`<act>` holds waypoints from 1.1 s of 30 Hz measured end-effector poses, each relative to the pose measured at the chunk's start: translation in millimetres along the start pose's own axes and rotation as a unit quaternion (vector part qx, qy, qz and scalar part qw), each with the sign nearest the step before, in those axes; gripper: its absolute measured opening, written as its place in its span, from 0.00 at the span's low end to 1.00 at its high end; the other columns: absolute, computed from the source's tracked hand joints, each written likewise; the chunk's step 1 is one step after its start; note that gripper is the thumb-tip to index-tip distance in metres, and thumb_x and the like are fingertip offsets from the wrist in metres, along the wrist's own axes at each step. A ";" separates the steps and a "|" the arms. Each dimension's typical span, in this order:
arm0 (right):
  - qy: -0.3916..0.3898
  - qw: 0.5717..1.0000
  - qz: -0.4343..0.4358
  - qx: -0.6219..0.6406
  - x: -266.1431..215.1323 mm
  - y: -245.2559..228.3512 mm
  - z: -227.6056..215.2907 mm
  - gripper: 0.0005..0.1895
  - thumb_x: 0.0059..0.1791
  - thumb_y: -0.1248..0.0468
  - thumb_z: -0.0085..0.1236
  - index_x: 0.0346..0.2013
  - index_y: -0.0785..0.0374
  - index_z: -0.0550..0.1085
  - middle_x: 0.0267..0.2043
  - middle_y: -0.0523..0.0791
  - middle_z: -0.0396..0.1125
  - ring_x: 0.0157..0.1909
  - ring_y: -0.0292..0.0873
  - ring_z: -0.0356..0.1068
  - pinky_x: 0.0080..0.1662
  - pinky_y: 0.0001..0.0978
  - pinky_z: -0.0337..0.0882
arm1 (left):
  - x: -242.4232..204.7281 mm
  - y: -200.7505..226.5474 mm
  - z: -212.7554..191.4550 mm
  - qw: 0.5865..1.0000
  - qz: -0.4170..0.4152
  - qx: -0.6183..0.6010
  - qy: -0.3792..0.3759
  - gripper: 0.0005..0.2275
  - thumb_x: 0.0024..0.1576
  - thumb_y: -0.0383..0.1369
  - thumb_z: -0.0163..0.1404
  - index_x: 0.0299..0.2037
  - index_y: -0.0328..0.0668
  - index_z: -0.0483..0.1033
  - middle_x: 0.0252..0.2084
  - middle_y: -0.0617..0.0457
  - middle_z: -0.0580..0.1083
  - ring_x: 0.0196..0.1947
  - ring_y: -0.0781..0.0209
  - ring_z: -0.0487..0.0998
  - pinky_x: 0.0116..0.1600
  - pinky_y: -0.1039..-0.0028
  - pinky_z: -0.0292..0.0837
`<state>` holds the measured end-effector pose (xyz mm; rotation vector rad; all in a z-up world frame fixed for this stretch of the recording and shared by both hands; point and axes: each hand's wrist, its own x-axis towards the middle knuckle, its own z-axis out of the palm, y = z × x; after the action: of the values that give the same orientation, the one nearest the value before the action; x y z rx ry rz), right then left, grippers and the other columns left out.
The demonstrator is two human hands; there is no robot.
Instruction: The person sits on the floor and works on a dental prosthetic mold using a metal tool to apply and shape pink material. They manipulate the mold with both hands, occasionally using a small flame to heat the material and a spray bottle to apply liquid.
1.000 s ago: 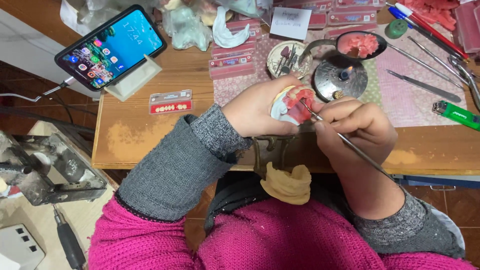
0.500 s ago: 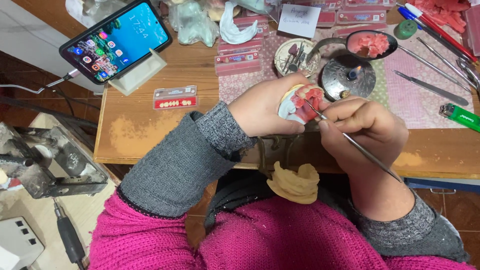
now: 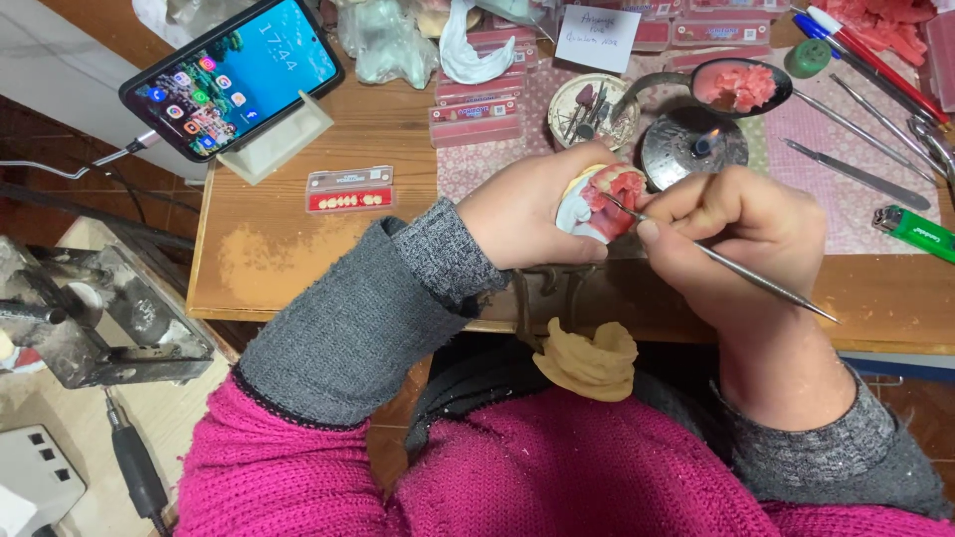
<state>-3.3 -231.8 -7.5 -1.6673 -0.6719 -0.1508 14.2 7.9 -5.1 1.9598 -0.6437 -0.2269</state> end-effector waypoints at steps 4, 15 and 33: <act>0.002 1.000 0.004 -0.010 0.9 0.4 -0.4 0.19 0.52 0.76 0.65 0.24 0.65 0.64 0.35 0.50 0.74 0.35 0.30 0.70 0.38 0.23 0.72 | 0.7 -0.8 0.2 1.000 0.004 0.004 -0.001 0.29 0.47 0.35 0.66 0.59 0.41 0.69 0.49 0.49 0.80 0.52 0.55 0.83 0.57 0.68 0.78; -0.003 1.000 0.000 -0.016 0.3 -0.7 -1.9 0.19 0.51 0.76 0.64 0.23 0.65 0.64 0.34 0.48 0.74 0.34 0.30 0.70 0.37 0.22 0.72 | 1.6 -4.4 4.0 1.000 0.005 0.013 0.008 0.31 0.45 0.35 0.67 0.59 0.40 0.68 0.50 0.49 0.79 0.52 0.55 0.83 0.57 0.68 0.77; -0.028 0.985 -0.117 -0.122 11.0 -16.3 6.1 0.19 0.48 0.75 0.66 0.22 0.62 0.63 0.33 0.48 0.73 0.29 0.38 0.73 0.34 0.27 0.71 | -0.2 -6.4 3.7 1.000 -0.011 -0.013 0.008 0.31 0.46 0.36 0.67 0.59 0.37 0.69 0.49 0.48 0.79 0.51 0.58 0.82 0.57 0.69 0.77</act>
<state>-4.1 -221.3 10.2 -1.8277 -0.9213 -0.3669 14.6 7.3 -12.4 1.9431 -0.6068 -0.2307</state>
